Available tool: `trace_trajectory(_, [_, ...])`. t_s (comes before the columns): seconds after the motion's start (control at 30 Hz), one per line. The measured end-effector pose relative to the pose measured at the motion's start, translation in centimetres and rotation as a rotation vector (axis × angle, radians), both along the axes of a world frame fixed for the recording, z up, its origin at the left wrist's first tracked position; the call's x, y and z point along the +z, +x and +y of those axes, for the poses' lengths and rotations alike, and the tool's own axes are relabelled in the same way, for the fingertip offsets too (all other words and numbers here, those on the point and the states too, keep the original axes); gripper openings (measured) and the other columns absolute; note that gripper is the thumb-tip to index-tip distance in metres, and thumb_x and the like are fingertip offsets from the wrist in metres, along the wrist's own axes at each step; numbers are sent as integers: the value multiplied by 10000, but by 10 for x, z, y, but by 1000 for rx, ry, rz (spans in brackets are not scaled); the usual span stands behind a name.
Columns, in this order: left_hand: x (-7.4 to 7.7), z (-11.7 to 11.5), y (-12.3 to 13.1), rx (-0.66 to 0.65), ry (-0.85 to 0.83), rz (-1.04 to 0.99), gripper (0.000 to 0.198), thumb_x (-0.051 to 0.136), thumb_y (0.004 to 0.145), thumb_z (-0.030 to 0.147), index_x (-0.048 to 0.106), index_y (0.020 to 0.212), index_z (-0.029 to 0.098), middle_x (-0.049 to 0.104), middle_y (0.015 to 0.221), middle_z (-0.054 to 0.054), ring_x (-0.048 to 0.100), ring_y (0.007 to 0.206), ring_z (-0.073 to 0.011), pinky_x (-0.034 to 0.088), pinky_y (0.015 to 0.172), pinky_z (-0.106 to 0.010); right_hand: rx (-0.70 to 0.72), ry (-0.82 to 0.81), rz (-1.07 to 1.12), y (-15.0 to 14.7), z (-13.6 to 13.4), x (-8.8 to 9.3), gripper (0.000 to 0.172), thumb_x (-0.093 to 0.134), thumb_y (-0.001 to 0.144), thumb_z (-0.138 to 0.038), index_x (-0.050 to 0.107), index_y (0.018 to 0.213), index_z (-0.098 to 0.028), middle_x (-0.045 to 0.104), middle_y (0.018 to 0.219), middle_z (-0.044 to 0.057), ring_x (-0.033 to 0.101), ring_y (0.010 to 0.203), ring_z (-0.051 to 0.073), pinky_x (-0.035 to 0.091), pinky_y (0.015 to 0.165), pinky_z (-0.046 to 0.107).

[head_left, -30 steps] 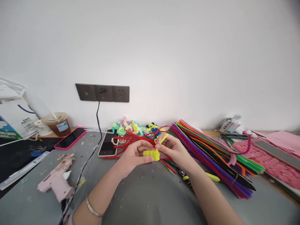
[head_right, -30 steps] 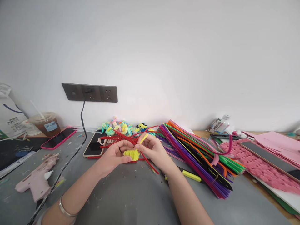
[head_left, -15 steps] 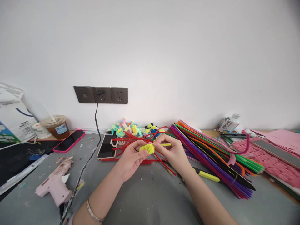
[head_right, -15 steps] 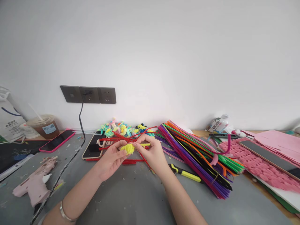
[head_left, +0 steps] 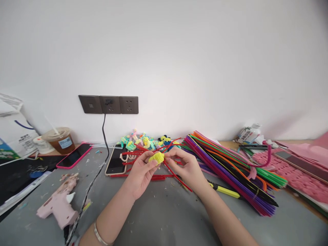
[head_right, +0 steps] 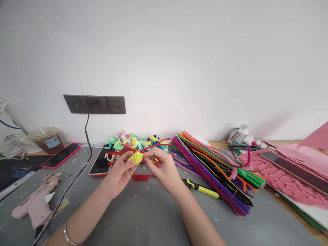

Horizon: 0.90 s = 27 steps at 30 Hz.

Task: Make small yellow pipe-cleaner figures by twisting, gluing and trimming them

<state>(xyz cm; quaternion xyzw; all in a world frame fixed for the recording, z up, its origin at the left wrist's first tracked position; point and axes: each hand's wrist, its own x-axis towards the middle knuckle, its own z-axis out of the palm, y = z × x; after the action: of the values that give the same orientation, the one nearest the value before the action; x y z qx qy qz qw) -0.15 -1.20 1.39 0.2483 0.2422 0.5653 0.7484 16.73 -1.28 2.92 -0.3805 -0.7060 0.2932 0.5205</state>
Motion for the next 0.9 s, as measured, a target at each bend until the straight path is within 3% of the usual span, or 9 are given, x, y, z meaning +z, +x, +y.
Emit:
trace_trajectory(0.17, [0,-2,1,79,89,108,274,854,633,124,641,798,170,745,956,-17,689,878,-109,551,839,-204,-21,-115,43,-1,1,-3,171,665,836,-356,682,831,-186,678,791,46,607,715,185,486,687,310])
trace_trajectory(0.37, [1,-6,-2,188,264,340,203,821,696,188,645,797,192,727,974,-14,652,982,-139,511,879,-230,73,-281,178,-2,1,-4,270,731,783,-444,677,870,-194,676,810,46,605,739,189,492,693,319])
trace_trajectory(0.6, [2,-5,-3,206,370,481,212,813,700,222,703,878,187,709,962,-54,653,964,-196,515,832,-268,163,-421,285,-1,4,-2,321,785,720,-466,628,780,-193,648,727,4,565,658,147,447,607,271])
trace_trajectory(0.9, [6,-7,0,73,191,285,264,838,664,203,703,889,178,713,957,-33,651,903,-152,533,793,-246,212,-449,325,4,7,-1,301,765,752,-450,627,769,-184,625,705,-11,523,620,122,425,619,258])
